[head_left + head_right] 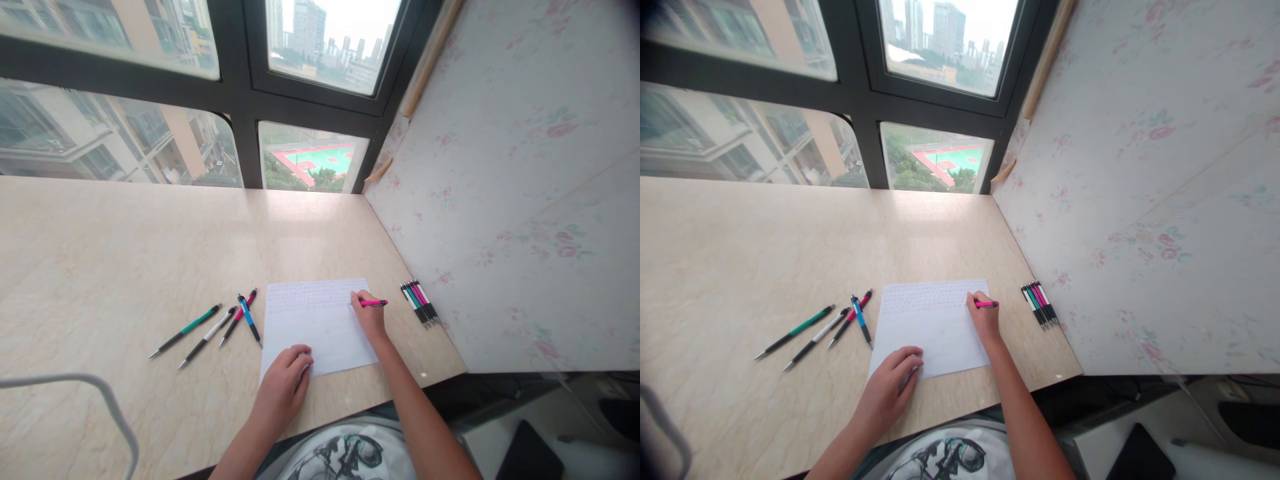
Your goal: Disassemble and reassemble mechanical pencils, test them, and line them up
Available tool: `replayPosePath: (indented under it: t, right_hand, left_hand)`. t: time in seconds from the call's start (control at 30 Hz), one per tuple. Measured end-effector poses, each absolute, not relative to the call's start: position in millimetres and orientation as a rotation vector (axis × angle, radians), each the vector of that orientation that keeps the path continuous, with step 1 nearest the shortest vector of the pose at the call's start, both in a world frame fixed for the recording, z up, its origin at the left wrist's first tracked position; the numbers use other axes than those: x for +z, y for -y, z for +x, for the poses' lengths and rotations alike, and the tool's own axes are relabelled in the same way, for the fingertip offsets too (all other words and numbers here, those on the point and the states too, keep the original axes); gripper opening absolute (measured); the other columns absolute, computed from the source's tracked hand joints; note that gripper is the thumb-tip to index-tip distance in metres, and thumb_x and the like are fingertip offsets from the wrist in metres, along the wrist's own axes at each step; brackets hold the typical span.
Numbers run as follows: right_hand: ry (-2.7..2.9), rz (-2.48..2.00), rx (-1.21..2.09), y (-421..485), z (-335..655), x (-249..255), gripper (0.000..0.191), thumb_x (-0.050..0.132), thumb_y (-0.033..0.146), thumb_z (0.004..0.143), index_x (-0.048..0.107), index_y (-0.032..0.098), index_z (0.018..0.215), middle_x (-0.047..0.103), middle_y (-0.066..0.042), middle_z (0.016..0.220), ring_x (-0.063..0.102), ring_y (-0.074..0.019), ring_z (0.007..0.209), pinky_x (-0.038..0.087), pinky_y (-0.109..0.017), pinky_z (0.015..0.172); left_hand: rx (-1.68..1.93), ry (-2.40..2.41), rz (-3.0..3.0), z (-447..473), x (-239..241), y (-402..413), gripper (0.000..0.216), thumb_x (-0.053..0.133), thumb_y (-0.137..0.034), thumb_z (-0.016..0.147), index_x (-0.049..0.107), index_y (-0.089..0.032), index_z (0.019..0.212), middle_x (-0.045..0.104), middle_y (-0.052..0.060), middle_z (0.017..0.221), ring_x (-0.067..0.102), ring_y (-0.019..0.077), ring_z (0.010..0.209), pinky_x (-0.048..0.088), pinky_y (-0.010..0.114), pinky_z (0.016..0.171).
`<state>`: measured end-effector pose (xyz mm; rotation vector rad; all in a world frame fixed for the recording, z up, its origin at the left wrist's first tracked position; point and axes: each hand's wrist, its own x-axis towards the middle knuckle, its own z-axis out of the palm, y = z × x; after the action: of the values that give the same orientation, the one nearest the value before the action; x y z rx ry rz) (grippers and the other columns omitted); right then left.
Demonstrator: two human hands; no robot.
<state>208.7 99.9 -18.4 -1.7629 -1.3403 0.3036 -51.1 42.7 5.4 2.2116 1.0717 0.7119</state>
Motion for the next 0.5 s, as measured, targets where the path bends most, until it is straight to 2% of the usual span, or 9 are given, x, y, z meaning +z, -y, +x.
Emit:
replayPosePath:
  t: [0.17,0.5]
  right_hand:
    - [1.350,-1.759,0.284,-99.2,208.9,-19.0,0.039,0.046,0.039,0.090,0.039,0.020,0.056,0.036,0.006,0.051,0.035,-0.0098,0.050,0.027,-0.022,0.050]
    - [1.329,-1.777,0.252,-98.5,207.7,-18.4,0.039,0.048,0.040,0.090,0.046,0.019,0.057,0.044,0.005,0.051,0.037,-0.0097,0.049,0.027,-0.022,0.049]
  left_hand:
    - [0.710,-1.065,2.218,-51.4,6.1,-42.5,0.016,0.046,-0.018,0.090,0.062,-0.022,0.091,0.065,0.009,0.109,0.063,0.0219,0.098,0.052,0.035,0.085]
    - [0.747,-1.065,2.216,-50.5,9.8,-43.8,0.016,0.047,-0.018,0.089,0.063,-0.023,0.090,0.067,0.009,0.106,0.064,0.0216,0.095,0.054,0.034,0.082]
